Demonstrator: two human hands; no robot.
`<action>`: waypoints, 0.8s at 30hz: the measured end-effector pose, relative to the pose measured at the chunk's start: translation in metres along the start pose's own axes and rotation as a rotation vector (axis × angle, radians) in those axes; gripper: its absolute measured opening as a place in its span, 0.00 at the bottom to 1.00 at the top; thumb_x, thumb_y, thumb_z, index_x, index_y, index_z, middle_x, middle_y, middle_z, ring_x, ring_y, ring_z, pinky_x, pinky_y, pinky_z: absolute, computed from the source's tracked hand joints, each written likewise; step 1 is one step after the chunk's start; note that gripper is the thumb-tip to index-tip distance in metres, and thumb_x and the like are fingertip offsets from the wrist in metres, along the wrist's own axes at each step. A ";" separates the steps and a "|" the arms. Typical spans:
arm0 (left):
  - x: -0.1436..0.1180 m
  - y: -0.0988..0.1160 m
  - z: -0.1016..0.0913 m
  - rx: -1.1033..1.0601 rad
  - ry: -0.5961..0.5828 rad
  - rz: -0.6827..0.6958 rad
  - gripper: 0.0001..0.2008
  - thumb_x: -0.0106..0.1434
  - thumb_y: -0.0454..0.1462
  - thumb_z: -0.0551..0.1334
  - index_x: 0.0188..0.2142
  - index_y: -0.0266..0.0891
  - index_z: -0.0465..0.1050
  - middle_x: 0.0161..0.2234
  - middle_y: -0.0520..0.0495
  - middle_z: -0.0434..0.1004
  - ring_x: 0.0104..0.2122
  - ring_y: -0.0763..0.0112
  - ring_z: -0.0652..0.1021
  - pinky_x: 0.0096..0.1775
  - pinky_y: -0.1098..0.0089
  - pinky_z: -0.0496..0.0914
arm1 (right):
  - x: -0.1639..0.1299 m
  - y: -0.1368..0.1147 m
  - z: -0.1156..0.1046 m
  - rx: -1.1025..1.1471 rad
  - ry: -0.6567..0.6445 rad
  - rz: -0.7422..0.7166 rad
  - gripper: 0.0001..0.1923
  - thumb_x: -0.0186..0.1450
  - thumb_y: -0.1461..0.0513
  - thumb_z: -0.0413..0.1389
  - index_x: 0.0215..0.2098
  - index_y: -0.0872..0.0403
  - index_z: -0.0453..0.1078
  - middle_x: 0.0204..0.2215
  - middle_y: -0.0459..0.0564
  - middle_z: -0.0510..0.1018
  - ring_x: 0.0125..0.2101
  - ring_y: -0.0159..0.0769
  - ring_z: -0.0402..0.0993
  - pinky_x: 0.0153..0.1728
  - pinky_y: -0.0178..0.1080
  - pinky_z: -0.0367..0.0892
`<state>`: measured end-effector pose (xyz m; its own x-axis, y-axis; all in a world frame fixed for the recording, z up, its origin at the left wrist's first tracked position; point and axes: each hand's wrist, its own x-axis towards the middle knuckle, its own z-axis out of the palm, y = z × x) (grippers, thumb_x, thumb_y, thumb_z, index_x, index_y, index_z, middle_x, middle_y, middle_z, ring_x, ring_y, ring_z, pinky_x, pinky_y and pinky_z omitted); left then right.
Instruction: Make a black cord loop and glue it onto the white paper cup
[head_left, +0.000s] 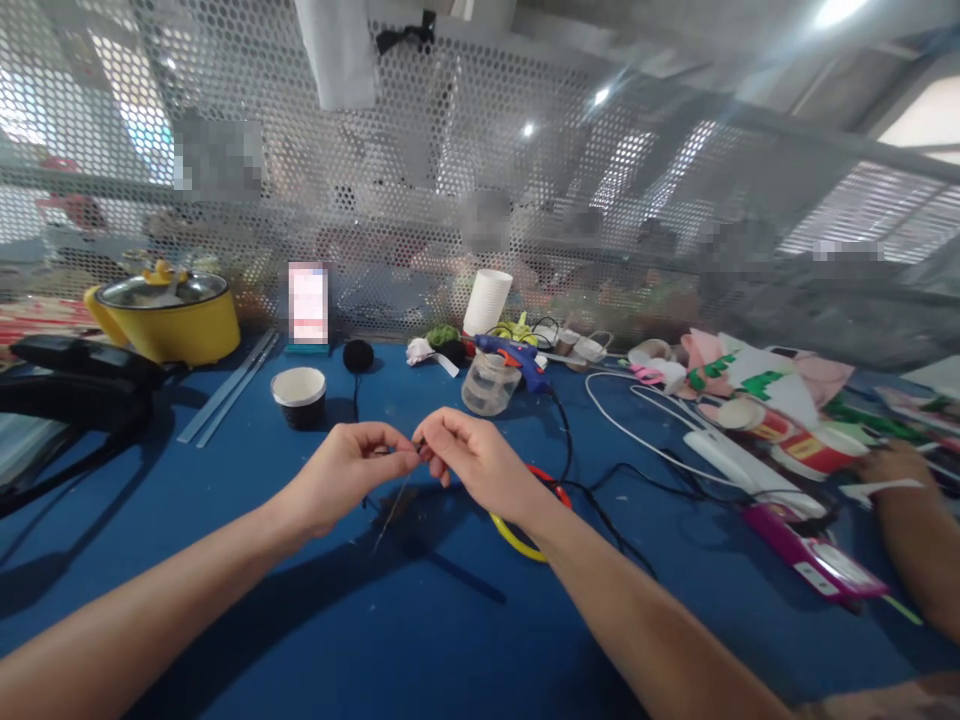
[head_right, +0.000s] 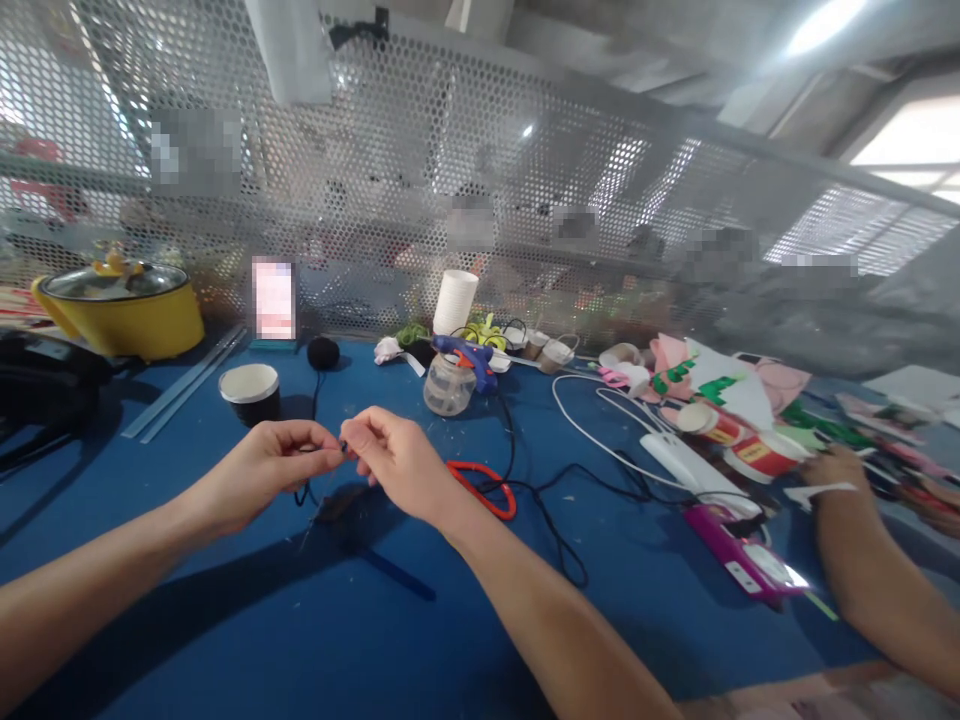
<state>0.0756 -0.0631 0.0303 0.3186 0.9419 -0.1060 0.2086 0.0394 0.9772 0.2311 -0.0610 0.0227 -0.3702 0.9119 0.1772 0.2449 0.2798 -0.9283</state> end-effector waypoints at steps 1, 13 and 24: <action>0.000 0.001 0.000 -0.038 -0.015 -0.036 0.09 0.48 0.40 0.61 0.23 0.34 0.67 0.15 0.58 0.59 0.15 0.84 0.55 0.18 0.77 0.48 | 0.001 0.000 0.000 0.070 -0.026 0.008 0.13 0.61 0.53 0.46 0.31 0.55 0.63 0.21 0.43 0.66 0.20 0.25 0.62 0.21 0.31 0.60; -0.002 0.001 -0.002 -0.025 -0.084 -0.056 0.11 0.50 0.42 0.60 0.25 0.34 0.67 0.16 0.58 0.58 0.17 0.82 0.54 0.19 0.76 0.48 | 0.003 0.003 -0.002 -0.041 -0.012 0.021 0.12 0.59 0.55 0.49 0.24 0.54 0.58 0.16 0.40 0.60 0.17 0.24 0.56 0.18 0.31 0.55; 0.002 -0.003 -0.001 -0.167 -0.096 -0.124 0.13 0.46 0.42 0.63 0.20 0.35 0.63 0.12 0.61 0.53 0.14 0.84 0.51 0.18 0.76 0.44 | 0.008 0.007 0.001 0.146 -0.072 0.091 0.13 0.57 0.53 0.51 0.28 0.55 0.62 0.20 0.42 0.64 0.19 0.25 0.59 0.20 0.31 0.58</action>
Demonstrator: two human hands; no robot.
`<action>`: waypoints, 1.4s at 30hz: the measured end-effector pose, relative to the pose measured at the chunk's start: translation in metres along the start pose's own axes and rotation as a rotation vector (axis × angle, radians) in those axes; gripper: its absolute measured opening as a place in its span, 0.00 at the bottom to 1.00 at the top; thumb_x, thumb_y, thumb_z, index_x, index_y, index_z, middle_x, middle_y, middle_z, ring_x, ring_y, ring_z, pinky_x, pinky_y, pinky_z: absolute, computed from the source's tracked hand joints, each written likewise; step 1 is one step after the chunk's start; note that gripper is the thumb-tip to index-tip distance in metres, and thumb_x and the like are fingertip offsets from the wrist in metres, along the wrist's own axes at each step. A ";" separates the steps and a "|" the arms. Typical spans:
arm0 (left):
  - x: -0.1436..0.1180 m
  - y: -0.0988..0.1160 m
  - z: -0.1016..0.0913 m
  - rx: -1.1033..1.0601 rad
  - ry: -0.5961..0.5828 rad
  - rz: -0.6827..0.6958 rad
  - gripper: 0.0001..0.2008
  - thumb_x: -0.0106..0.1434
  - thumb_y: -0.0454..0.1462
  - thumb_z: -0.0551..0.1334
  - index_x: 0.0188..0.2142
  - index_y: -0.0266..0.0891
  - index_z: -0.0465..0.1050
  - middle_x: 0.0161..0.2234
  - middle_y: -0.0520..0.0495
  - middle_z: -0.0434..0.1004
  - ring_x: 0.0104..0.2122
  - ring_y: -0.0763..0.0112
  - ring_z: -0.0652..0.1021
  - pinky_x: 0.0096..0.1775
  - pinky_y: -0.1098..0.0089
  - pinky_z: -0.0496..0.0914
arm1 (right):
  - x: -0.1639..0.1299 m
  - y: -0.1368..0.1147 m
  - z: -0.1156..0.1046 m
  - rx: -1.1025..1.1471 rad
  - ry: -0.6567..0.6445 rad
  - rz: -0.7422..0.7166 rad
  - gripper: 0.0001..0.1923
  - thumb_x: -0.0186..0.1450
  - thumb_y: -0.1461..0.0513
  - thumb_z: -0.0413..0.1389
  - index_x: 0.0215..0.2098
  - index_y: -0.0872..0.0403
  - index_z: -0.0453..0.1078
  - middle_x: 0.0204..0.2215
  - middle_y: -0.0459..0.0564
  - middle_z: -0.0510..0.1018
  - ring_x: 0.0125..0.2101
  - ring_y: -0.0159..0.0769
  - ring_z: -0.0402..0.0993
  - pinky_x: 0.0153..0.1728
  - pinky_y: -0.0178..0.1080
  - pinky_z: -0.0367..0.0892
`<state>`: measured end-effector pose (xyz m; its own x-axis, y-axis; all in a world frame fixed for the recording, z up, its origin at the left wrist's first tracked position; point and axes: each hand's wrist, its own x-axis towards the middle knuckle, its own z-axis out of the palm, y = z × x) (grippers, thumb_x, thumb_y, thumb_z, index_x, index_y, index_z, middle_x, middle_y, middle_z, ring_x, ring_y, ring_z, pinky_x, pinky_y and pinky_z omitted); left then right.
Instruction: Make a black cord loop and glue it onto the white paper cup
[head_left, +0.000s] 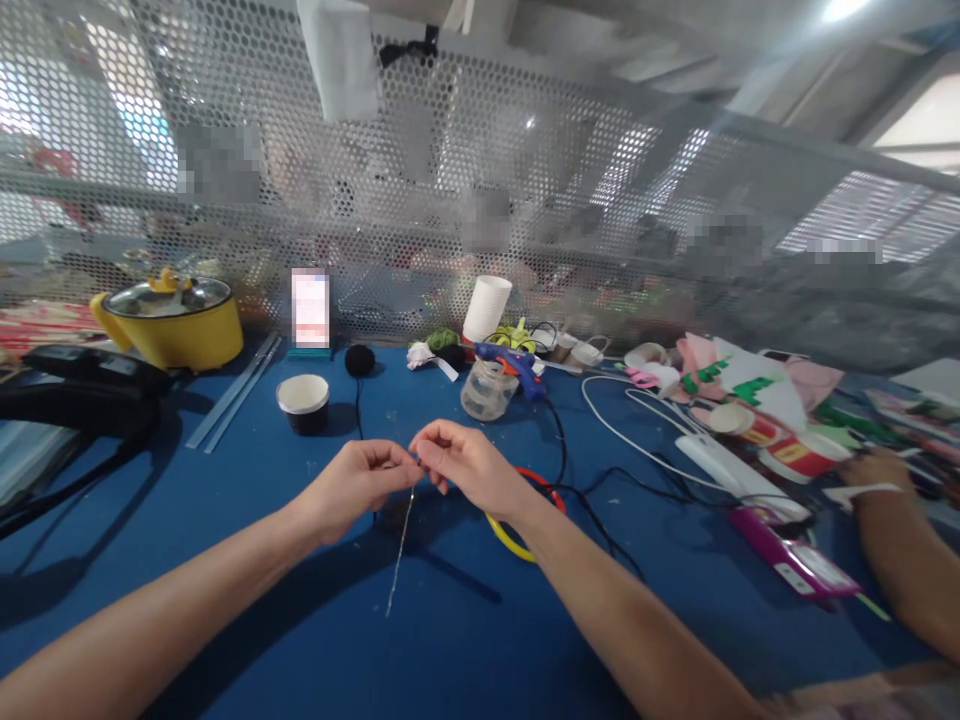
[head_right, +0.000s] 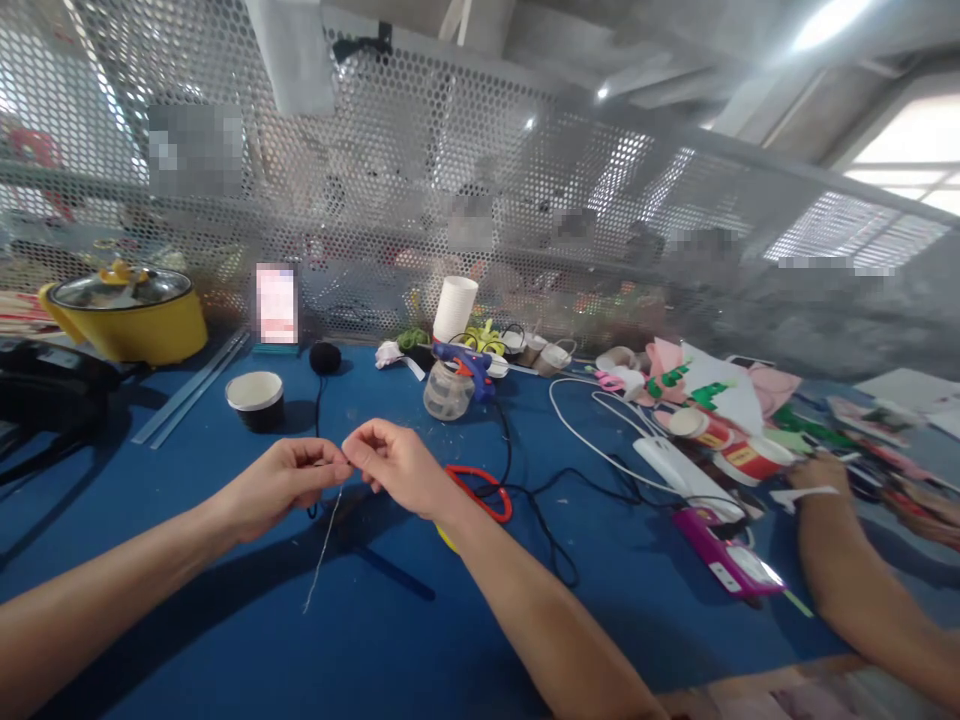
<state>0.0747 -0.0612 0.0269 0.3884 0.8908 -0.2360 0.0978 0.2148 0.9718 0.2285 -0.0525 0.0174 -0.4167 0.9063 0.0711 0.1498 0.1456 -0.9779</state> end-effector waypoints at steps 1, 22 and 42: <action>0.000 0.000 -0.001 -0.038 -0.017 -0.021 0.14 0.46 0.42 0.64 0.20 0.35 0.63 0.12 0.61 0.52 0.14 0.85 0.50 0.18 0.76 0.43 | 0.001 0.001 -0.001 0.063 -0.021 0.006 0.13 0.57 0.53 0.51 0.29 0.55 0.63 0.20 0.42 0.65 0.19 0.25 0.60 0.20 0.31 0.58; 0.012 0.014 -0.004 0.032 -0.049 0.064 0.11 0.49 0.41 0.62 0.20 0.35 0.64 0.13 0.59 0.54 0.14 0.84 0.52 0.18 0.75 0.44 | 0.013 -0.003 -0.009 0.214 -0.022 0.010 0.19 0.58 0.48 0.47 0.28 0.55 0.62 0.18 0.41 0.63 0.17 0.24 0.60 0.18 0.30 0.57; 0.009 0.005 -0.006 0.151 -0.047 0.130 0.11 0.52 0.42 0.59 0.23 0.34 0.66 0.15 0.59 0.53 0.15 0.83 0.53 0.18 0.75 0.46 | 0.013 0.006 -0.004 0.249 0.017 0.029 0.16 0.52 0.53 0.57 0.23 0.55 0.59 0.12 0.37 0.62 0.14 0.22 0.56 0.16 0.29 0.54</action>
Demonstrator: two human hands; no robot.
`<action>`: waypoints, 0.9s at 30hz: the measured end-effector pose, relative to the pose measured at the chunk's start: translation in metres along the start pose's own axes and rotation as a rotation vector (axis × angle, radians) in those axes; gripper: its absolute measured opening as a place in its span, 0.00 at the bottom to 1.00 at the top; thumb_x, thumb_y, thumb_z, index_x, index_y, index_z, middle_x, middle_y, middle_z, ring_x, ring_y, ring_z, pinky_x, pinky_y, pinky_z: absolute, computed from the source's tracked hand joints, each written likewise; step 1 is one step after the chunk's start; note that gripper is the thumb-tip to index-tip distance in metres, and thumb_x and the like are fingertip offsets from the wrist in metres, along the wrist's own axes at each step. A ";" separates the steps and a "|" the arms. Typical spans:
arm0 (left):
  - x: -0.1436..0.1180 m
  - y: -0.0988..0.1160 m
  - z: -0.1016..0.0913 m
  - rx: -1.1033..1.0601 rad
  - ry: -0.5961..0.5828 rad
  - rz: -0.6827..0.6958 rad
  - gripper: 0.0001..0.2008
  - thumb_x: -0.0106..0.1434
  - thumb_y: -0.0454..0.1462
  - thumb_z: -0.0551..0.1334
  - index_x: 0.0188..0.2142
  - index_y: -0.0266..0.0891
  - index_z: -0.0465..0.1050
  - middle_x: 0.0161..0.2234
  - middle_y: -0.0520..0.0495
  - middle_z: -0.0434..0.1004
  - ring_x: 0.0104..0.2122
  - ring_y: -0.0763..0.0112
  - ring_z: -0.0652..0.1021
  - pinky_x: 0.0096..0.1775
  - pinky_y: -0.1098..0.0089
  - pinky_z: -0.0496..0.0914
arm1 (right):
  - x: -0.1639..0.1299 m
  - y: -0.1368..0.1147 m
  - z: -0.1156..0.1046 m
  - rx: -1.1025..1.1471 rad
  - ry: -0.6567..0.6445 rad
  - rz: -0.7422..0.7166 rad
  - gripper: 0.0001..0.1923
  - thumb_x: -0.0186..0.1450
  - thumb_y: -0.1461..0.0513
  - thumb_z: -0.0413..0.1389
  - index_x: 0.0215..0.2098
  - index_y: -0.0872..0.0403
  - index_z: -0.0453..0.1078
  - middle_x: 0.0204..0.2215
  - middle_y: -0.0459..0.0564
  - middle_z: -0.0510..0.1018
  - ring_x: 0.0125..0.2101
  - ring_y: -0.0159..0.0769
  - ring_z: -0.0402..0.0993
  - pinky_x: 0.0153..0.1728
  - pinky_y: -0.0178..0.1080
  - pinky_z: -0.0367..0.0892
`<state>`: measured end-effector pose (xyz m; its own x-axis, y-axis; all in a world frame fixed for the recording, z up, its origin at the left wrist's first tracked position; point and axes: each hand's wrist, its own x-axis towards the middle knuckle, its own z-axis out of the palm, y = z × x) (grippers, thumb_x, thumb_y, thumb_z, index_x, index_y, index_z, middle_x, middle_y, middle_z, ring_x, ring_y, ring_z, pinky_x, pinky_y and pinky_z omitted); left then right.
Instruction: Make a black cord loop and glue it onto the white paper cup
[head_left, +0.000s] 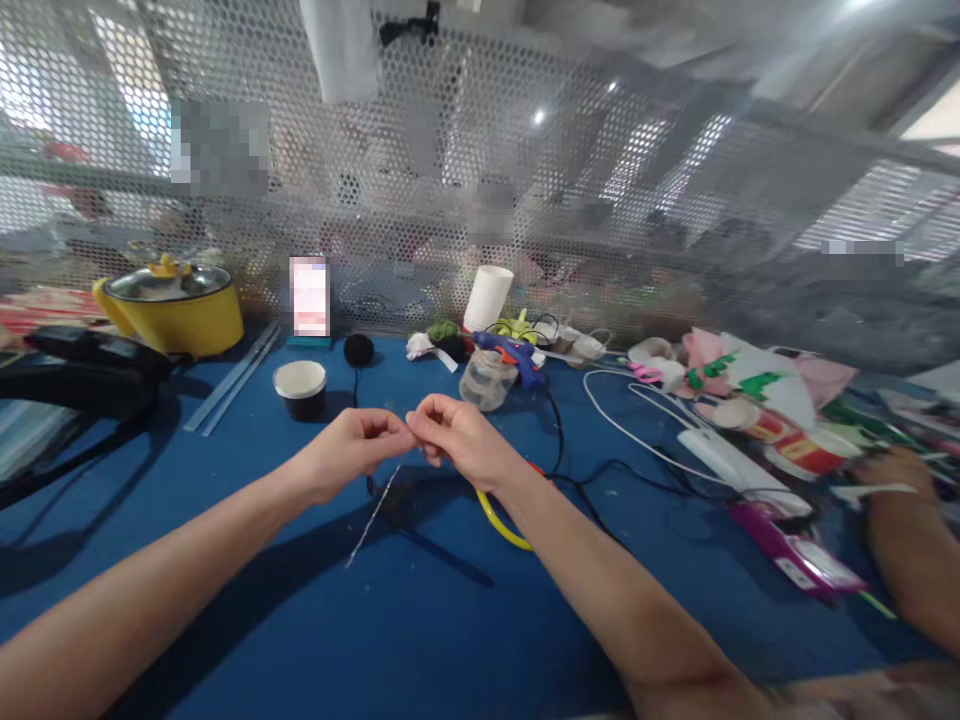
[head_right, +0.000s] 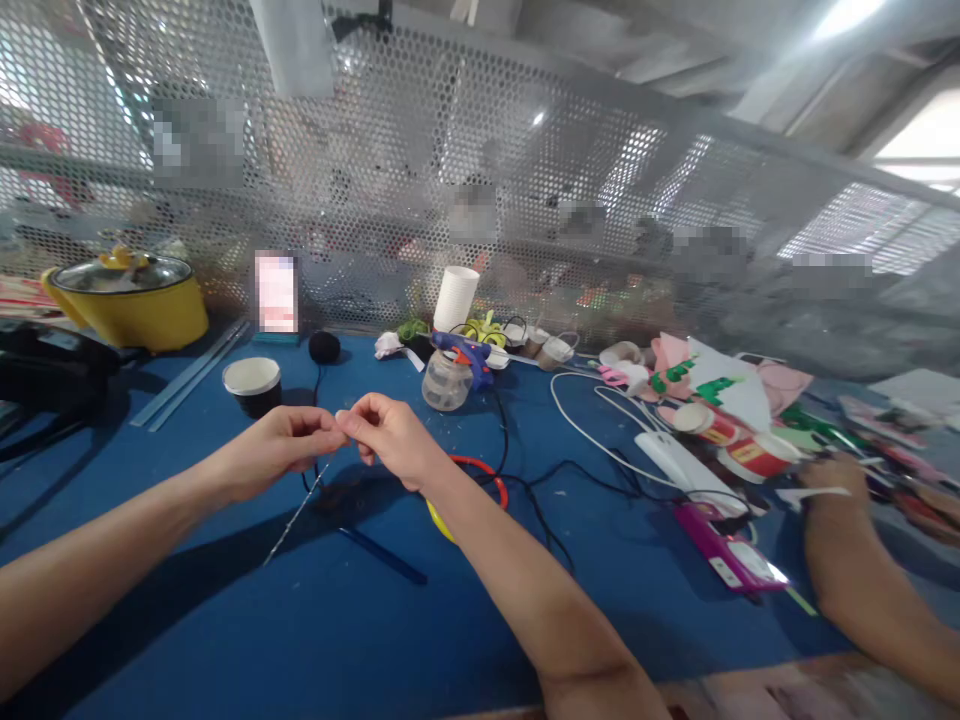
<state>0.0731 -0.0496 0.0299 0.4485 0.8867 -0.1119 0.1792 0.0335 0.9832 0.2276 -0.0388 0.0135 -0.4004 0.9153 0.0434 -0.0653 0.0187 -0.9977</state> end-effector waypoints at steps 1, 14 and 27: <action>-0.001 0.001 -0.001 0.031 -0.012 0.002 0.11 0.52 0.41 0.59 0.24 0.34 0.67 0.15 0.59 0.54 0.15 0.83 0.53 0.18 0.76 0.46 | -0.001 0.000 -0.001 -0.013 -0.003 -0.012 0.16 0.52 0.53 0.57 0.23 0.55 0.59 0.13 0.37 0.63 0.14 0.22 0.57 0.16 0.29 0.54; -0.006 0.008 -0.003 0.402 0.017 0.109 0.09 0.54 0.40 0.55 0.24 0.35 0.65 0.18 0.57 0.58 0.19 0.80 0.57 0.21 0.76 0.52 | -0.008 -0.007 -0.003 -0.260 -0.018 -0.063 0.15 0.56 0.53 0.53 0.23 0.55 0.58 0.12 0.38 0.61 0.14 0.23 0.56 0.17 0.29 0.53; -0.004 0.001 0.002 -0.005 0.027 -0.043 0.11 0.49 0.41 0.60 0.20 0.36 0.63 0.14 0.60 0.53 0.15 0.84 0.51 0.18 0.75 0.46 | -0.003 0.002 0.003 -0.029 -0.026 -0.049 0.17 0.54 0.50 0.54 0.28 0.56 0.62 0.17 0.40 0.65 0.16 0.23 0.60 0.16 0.29 0.57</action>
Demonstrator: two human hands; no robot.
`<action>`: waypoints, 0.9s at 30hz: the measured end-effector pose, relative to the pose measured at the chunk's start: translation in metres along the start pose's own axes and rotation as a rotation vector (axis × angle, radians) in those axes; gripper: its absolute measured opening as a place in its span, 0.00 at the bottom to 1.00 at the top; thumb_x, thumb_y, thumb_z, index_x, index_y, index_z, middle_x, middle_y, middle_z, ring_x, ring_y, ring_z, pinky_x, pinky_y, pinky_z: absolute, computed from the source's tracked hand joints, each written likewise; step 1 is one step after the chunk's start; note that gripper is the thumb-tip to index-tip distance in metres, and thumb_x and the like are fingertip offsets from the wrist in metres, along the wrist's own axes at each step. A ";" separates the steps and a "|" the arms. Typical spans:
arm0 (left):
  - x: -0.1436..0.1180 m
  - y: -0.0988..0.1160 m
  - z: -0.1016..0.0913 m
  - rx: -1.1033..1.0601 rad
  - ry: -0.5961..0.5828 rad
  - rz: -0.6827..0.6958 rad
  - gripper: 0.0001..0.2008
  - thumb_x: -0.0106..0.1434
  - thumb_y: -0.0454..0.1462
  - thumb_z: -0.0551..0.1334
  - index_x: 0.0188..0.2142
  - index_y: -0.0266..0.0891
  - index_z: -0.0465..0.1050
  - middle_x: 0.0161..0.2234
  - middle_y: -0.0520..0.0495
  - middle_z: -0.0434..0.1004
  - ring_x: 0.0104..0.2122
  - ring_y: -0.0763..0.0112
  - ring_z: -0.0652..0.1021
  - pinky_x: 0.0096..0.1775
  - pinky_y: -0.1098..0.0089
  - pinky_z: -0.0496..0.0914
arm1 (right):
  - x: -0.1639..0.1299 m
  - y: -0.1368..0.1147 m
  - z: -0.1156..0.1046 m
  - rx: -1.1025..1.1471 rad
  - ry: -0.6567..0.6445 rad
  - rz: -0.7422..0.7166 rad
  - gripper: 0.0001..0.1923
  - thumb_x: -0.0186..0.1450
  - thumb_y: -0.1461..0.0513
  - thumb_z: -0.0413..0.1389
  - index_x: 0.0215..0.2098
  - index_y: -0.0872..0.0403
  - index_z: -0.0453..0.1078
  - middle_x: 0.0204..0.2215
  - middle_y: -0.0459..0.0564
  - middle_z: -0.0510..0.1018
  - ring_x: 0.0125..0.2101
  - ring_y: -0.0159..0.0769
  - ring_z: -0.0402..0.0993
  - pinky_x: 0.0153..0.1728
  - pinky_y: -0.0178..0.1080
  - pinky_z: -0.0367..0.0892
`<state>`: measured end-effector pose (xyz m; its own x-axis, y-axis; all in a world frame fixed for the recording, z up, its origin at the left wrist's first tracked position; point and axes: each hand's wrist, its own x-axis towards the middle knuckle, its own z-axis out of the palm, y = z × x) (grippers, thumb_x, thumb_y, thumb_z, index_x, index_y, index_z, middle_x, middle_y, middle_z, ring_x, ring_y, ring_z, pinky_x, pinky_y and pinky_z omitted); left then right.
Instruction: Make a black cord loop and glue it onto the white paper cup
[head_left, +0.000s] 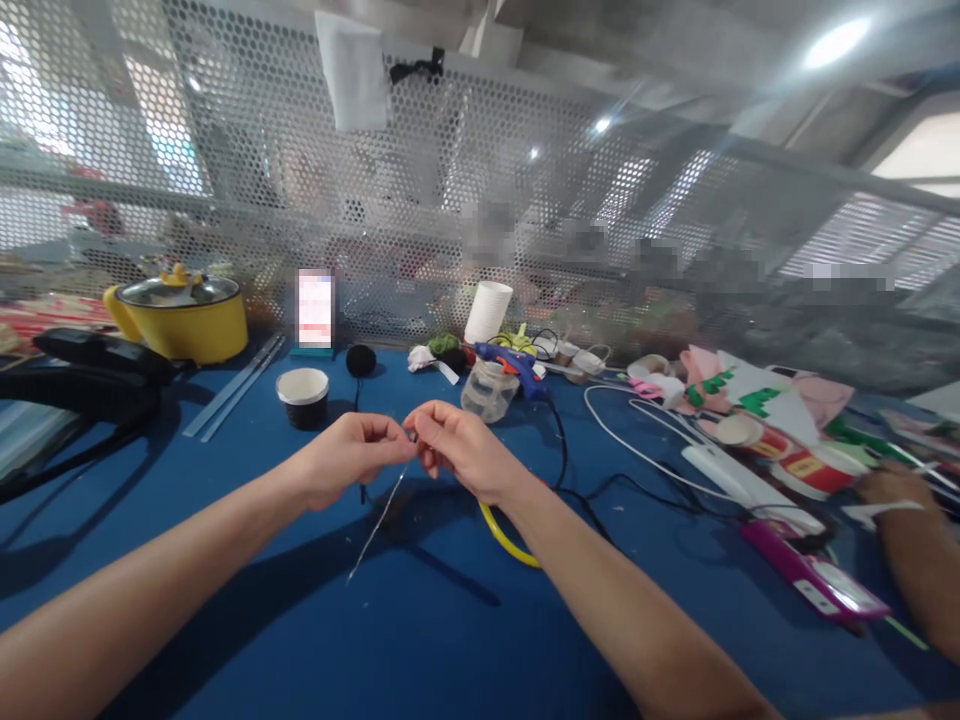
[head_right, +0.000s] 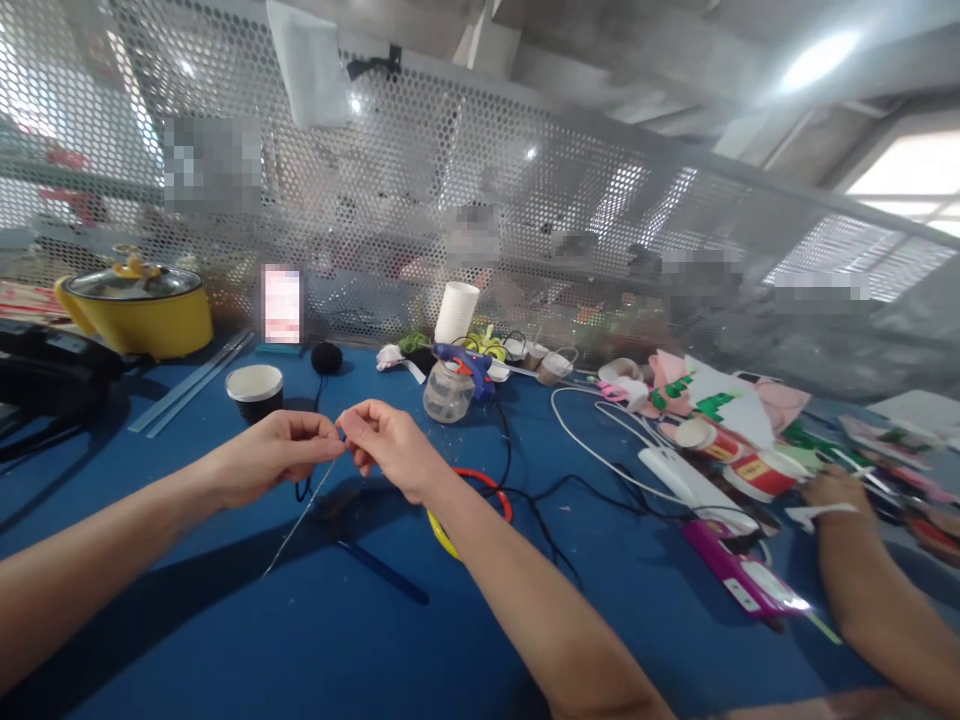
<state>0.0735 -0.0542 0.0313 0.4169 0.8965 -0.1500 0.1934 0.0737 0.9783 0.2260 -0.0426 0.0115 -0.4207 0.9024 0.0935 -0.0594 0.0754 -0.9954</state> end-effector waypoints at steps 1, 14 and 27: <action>0.000 0.000 0.000 -0.032 -0.014 -0.012 0.11 0.49 0.41 0.60 0.20 0.36 0.62 0.13 0.60 0.52 0.14 0.84 0.51 0.18 0.75 0.45 | 0.000 0.000 0.000 0.016 0.000 -0.007 0.16 0.53 0.51 0.55 0.27 0.56 0.62 0.17 0.40 0.65 0.16 0.23 0.60 0.16 0.29 0.57; 0.005 -0.004 -0.003 -0.101 0.120 0.097 0.09 0.50 0.40 0.60 0.21 0.35 0.64 0.14 0.59 0.57 0.14 0.85 0.53 0.18 0.75 0.45 | 0.001 0.004 0.006 0.093 -0.027 0.090 0.22 0.54 0.46 0.50 0.26 0.58 0.62 0.19 0.44 0.69 0.17 0.23 0.63 0.16 0.29 0.56; 0.001 -0.003 -0.001 -0.196 0.084 0.147 0.10 0.50 0.39 0.61 0.22 0.35 0.64 0.15 0.59 0.57 0.14 0.85 0.53 0.18 0.75 0.44 | -0.002 -0.002 0.001 -0.059 0.028 -0.053 0.14 0.55 0.54 0.54 0.32 0.56 0.64 0.24 0.44 0.70 0.19 0.24 0.63 0.17 0.29 0.59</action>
<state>0.0723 -0.0533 0.0281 0.3507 0.9365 -0.0001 -0.0432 0.0163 0.9989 0.2266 -0.0452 0.0130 -0.3930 0.9079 0.1459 -0.0267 0.1473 -0.9887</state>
